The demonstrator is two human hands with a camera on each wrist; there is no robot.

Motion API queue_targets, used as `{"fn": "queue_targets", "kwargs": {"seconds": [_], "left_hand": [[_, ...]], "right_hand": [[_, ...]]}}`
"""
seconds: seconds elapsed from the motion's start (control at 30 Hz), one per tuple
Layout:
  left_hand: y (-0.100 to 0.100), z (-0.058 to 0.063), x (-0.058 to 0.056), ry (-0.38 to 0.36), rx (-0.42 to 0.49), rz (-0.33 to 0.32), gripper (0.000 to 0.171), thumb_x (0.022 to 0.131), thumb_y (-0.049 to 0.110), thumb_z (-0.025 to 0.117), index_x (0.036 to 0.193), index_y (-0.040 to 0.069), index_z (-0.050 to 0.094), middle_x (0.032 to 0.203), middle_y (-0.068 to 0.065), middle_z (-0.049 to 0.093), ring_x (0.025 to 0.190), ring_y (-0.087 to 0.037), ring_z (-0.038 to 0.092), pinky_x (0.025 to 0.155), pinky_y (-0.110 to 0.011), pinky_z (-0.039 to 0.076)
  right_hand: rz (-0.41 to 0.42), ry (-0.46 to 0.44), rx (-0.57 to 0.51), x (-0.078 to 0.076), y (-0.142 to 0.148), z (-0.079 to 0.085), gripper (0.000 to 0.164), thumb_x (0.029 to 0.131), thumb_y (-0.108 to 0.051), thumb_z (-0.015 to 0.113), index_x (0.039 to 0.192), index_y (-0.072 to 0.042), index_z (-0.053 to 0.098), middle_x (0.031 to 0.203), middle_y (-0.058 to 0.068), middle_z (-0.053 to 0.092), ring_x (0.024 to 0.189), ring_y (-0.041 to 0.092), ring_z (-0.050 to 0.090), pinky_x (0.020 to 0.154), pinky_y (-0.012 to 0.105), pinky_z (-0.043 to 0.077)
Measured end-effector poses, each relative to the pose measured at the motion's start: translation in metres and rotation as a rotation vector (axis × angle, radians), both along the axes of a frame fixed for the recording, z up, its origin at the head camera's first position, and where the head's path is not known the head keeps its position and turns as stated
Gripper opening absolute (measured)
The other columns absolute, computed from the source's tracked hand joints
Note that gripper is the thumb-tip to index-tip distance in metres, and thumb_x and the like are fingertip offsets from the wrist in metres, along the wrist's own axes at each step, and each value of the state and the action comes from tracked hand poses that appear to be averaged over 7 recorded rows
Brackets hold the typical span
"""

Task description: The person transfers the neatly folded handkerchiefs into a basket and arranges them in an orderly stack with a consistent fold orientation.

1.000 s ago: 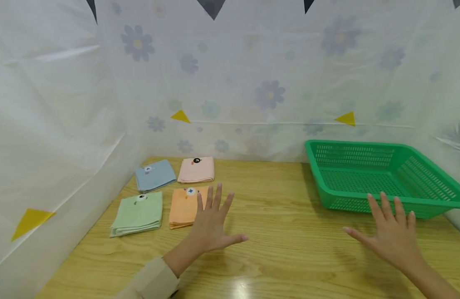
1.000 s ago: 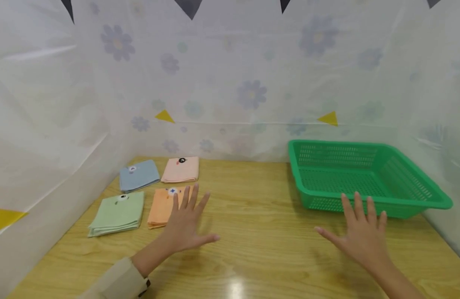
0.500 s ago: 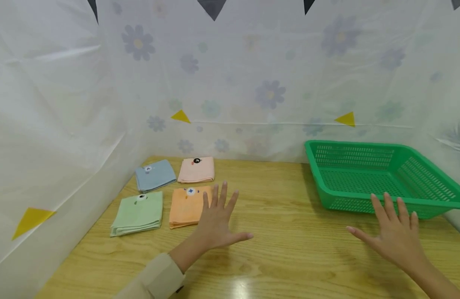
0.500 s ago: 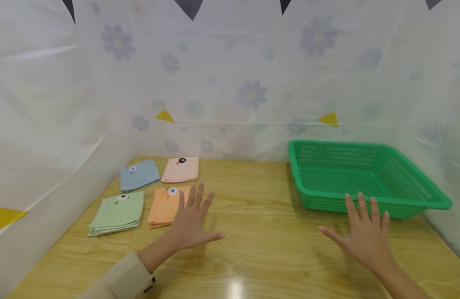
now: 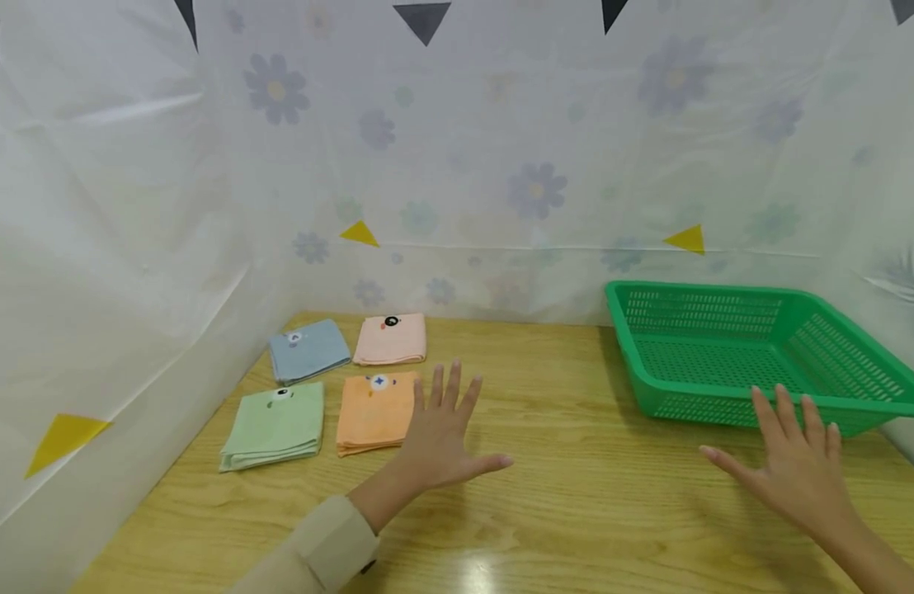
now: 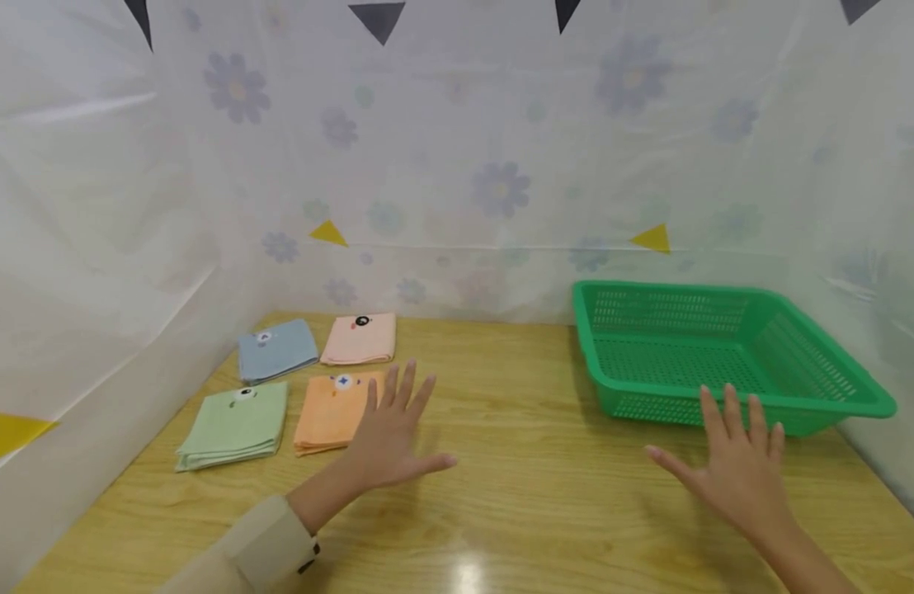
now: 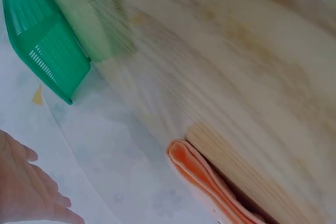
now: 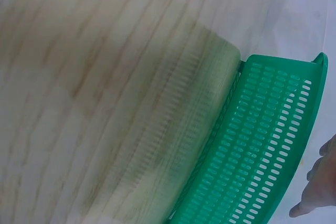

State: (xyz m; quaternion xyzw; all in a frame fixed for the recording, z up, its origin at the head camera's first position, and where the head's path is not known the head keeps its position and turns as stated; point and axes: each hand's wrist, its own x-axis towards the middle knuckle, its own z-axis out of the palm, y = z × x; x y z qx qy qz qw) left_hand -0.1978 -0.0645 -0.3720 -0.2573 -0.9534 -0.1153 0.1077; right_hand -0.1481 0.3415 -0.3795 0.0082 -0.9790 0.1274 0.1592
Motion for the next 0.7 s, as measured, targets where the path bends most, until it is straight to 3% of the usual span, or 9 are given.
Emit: {"fn": "queue_targets", "kwargs": {"seconds": [0.43,0.7], "left_hand": [[0.011,0.0,-0.007,-0.027,-0.037,0.018,0.108,0.065,0.088,0.008,0.146,0.018,-0.001,0.151,-0.012,-0.015,0.139,-0.036,-0.006,0.107,-0.064,0.005],[0.024,0.004,-0.013,-0.068,-0.029,0.032,0.103,0.072,0.081,0.032,0.146,0.019,-0.005,0.151,-0.011,-0.014,0.139,-0.037,-0.005,0.109,-0.061,0.004]], "right_hand": [[-0.054,-0.025,0.01,-0.003,0.012,-0.005,0.102,0.08,-0.059,0.052,0.144,-0.003,-0.004,0.145,0.031,-0.01,0.129,0.047,-0.024,0.098,0.067,-0.019],[-0.08,-0.016,0.006,-0.005,0.018,-0.005,0.103,0.08,-0.06,0.052,0.144,0.0,-0.001,0.144,0.034,-0.008,0.129,0.051,-0.019,0.097,0.069,-0.015]]}}
